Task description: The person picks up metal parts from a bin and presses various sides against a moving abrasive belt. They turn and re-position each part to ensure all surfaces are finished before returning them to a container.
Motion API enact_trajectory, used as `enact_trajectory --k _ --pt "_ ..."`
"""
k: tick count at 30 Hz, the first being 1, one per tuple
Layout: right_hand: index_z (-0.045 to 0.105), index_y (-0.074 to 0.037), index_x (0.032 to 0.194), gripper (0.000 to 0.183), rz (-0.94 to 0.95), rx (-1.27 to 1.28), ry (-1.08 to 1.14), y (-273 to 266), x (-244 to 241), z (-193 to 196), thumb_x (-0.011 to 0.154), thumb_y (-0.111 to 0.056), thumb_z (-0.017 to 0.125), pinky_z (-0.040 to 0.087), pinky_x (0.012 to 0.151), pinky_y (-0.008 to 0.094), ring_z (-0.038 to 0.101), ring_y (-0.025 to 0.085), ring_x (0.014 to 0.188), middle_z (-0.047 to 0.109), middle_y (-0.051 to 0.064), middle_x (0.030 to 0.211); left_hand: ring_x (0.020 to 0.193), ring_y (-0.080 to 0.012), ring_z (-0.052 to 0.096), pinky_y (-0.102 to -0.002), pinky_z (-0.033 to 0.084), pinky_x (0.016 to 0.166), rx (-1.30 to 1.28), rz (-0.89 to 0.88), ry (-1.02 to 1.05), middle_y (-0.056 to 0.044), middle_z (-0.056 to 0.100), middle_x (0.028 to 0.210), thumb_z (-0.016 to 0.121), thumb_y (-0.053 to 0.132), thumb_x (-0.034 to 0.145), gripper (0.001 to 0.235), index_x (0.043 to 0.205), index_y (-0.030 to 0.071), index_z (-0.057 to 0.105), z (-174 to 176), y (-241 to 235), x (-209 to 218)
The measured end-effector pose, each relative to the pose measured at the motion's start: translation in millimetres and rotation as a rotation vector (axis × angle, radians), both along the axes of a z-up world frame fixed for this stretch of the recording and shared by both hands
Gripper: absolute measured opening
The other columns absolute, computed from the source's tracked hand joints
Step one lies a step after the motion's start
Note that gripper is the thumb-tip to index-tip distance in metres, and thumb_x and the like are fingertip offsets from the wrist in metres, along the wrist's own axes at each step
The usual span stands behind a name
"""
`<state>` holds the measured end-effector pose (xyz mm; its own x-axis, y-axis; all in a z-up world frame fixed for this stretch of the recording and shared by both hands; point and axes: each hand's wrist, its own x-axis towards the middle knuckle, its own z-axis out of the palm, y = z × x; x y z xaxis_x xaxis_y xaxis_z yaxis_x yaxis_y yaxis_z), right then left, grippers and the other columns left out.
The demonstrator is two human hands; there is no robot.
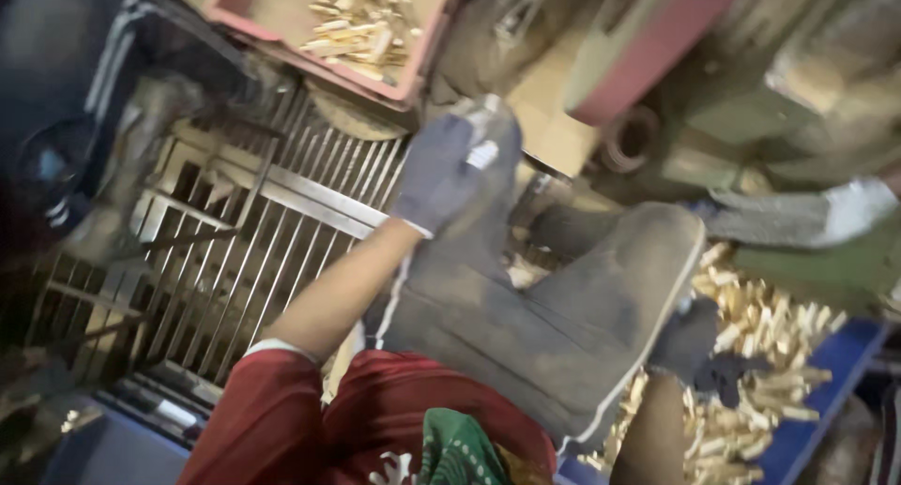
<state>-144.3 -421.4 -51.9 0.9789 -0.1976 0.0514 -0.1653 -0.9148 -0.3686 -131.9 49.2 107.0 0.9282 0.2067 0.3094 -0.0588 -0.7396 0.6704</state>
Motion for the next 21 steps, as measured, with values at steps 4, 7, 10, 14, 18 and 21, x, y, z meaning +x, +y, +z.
enact_trajectory --k 4,7,10,14,18,21 --pt "0.059 0.003 0.109 0.023 0.004 0.039 -0.011 -0.6 50.6 -1.6 0.101 -0.018 0.067 0.049 0.082 0.047 0.062 0.039 0.091 0.064 0.022 0.100 0.117 -0.0374 0.062 -0.045 0.050 0.102 -0.006 -0.064 -0.305 -0.017 0.066 0.126 0.068 0.020 0.093 0.037 0.127 0.007 0.062 18.1 -18.9 -18.0" --pt "0.060 0.002 0.115 0.023 -0.097 0.195 -0.099 11.1 37.7 48.5 0.104 -0.017 0.066 0.050 0.083 0.042 0.062 0.033 0.092 0.064 0.019 0.103 0.110 -0.0353 0.065 -0.045 0.051 0.099 -0.236 -0.331 0.032 -0.014 0.069 0.112 0.070 0.026 0.098 0.034 0.128 0.010 0.067 31.2 -52.9 -30.5" --pt "0.060 0.002 0.120 0.024 -0.171 0.489 -0.235 46.4 1.4 114.3 0.106 -0.017 0.065 0.052 0.084 0.038 0.062 0.027 0.094 0.064 0.016 0.107 0.110 -0.0344 0.067 -0.043 0.052 0.095 -0.488 -0.501 0.035 -0.017 0.071 0.121 0.063 0.034 0.101 0.039 0.128 0.005 0.063 32.7 -102.9 -39.8" --pt "0.061 0.001 0.128 0.025 -0.002 0.984 -0.278 116.3 -29.8 182.7 0.110 -0.016 0.064 0.054 0.086 0.032 0.062 0.020 0.096 0.064 0.011 0.111 0.087 -0.0249 0.062 -0.037 0.052 0.075 -0.848 -0.679 0.312 -0.021 0.069 0.100 0.050 0.041 0.113 0.043 0.125 0.002 0.065 13.0 -138.8 -49.7" --pt "0.059 0.001 0.136 0.029 0.306 0.698 -0.169 212.7 -49.2 217.1 0.112 -0.015 0.061 0.055 0.089 0.028 0.066 0.014 0.101 0.067 0.008 0.116 0.066 -0.0115 0.057 -0.028 0.046 0.050 -1.428 -0.252 0.759 -0.008 0.073 0.103 0.047 0.040 0.104 0.041 0.127 0.010 0.062 -8.6 -123.3 -57.8" --pt "0.055 -0.004 0.138 0.029 0.699 0.205 -0.388 259.0 -50.6 225.8 0.112 -0.015 0.057 0.056 0.098 0.035 0.068 0.023 0.108 0.068 0.012 0.120 0.082 -0.0143 0.062 -0.026 0.053 0.066 -1.754 -0.045 0.495 -0.012 0.068 0.116 0.047 0.034 0.110 0.042 0.139 0.006 0.056 -4.4 -93.1 -61.8"
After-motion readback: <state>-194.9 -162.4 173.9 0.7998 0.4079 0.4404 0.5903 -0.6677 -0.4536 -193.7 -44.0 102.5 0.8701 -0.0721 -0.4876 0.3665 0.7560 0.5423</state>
